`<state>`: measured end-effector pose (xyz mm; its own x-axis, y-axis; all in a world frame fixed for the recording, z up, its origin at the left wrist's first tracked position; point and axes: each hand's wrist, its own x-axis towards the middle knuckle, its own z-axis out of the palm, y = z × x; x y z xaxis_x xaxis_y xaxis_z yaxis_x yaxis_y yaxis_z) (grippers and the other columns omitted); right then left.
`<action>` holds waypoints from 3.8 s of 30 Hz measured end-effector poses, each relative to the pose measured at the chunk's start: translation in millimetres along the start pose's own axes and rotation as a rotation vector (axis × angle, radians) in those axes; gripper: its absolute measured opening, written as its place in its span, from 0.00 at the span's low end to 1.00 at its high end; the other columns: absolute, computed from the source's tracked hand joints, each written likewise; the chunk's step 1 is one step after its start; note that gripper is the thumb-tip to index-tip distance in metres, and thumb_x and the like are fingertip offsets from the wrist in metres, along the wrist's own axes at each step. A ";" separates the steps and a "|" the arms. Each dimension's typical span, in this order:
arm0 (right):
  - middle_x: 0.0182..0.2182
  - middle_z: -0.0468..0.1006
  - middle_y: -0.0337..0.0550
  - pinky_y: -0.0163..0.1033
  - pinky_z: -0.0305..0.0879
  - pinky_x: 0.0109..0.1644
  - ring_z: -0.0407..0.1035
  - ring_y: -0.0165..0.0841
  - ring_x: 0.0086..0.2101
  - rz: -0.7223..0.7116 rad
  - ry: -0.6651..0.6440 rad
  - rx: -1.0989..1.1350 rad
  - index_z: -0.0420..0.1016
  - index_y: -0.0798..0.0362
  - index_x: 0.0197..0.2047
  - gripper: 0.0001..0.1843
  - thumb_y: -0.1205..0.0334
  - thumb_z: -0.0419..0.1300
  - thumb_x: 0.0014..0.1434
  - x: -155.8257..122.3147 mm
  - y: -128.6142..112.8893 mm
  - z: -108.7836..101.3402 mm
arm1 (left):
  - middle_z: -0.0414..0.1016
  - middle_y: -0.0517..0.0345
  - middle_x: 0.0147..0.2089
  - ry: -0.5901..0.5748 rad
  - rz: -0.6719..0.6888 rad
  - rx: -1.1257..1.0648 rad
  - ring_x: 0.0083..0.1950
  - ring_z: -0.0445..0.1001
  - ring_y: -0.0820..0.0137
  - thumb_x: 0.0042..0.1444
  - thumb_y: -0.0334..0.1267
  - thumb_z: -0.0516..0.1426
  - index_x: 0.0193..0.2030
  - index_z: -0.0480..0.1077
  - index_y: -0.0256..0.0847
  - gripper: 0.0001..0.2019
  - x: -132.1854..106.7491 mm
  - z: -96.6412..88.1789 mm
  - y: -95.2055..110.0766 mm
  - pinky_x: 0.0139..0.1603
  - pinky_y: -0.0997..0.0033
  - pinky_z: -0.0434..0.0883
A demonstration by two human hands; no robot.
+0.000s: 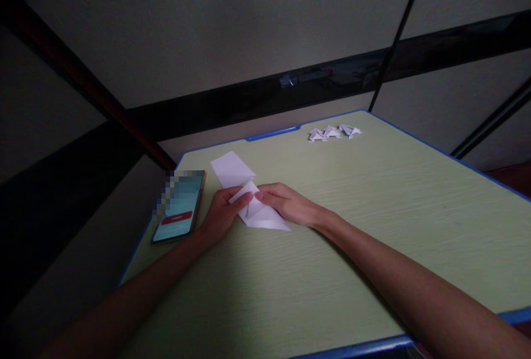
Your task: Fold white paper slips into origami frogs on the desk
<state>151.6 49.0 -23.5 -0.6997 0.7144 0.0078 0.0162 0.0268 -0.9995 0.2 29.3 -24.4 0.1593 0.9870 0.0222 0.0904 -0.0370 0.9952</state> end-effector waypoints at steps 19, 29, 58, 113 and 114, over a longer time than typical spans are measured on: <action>0.19 0.59 0.35 0.31 0.48 0.22 0.53 0.23 0.20 -0.032 0.029 -0.040 0.62 0.58 0.25 0.15 0.54 0.48 0.52 -0.4 -0.2 0.5 | 0.64 0.63 0.15 -0.082 -0.040 0.056 0.16 0.62 0.78 0.40 0.40 0.58 0.18 0.67 0.33 0.11 -1.9 -1.6 1.2 0.15 0.80 0.59; 0.18 0.53 0.32 0.29 0.45 0.20 0.49 0.23 0.19 -0.151 0.187 -0.307 0.54 0.54 0.21 0.15 0.56 0.47 0.55 -1.2 -2.1 4.1 | 0.62 0.64 0.14 -0.129 -0.085 0.070 0.16 0.60 0.79 0.39 0.37 0.58 0.14 0.65 0.34 0.10 -2.9 3.4 7.8 0.14 0.81 0.57; 0.24 0.62 0.35 0.28 0.53 0.23 0.57 0.23 0.23 -0.224 0.148 -0.061 0.60 0.56 0.31 0.17 0.54 0.59 0.45 2.2 -1.4 -4.0 | 0.58 0.66 0.16 0.140 0.104 0.072 0.20 0.54 0.80 0.43 0.38 0.56 0.18 0.64 0.33 0.10 -2.1 0.2 3.8 0.19 0.80 0.53; 0.29 0.72 0.44 0.37 0.64 0.34 0.68 0.31 0.31 -0.590 0.617 -0.679 0.72 0.55 0.27 0.08 0.75 0.54 0.46 -1.0 -2.8 4.5 | 0.63 0.66 0.16 0.244 0.085 0.039 0.20 0.58 0.79 0.35 0.27 0.56 0.22 0.71 0.34 0.04 2.6 3.0 -4.0 0.19 0.80 0.53; 0.29 0.72 0.44 0.37 0.64 0.34 0.68 0.31 0.31 -0.586 0.631 -0.685 0.72 0.55 0.27 0.08 0.75 0.53 0.46 -0.7 -2.8 5.7 | 0.64 0.65 0.17 0.240 0.078 0.033 0.20 0.59 0.79 0.35 0.27 0.55 0.22 0.71 0.34 0.05 2.5 3.4 -3.5 0.20 0.80 0.54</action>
<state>147.9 44.4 -20.9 -0.2411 0.6878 0.6847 0.3303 0.7216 -0.6085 3.5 31.4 -28.1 -0.0703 0.9897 0.1248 0.1201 -0.1158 0.9860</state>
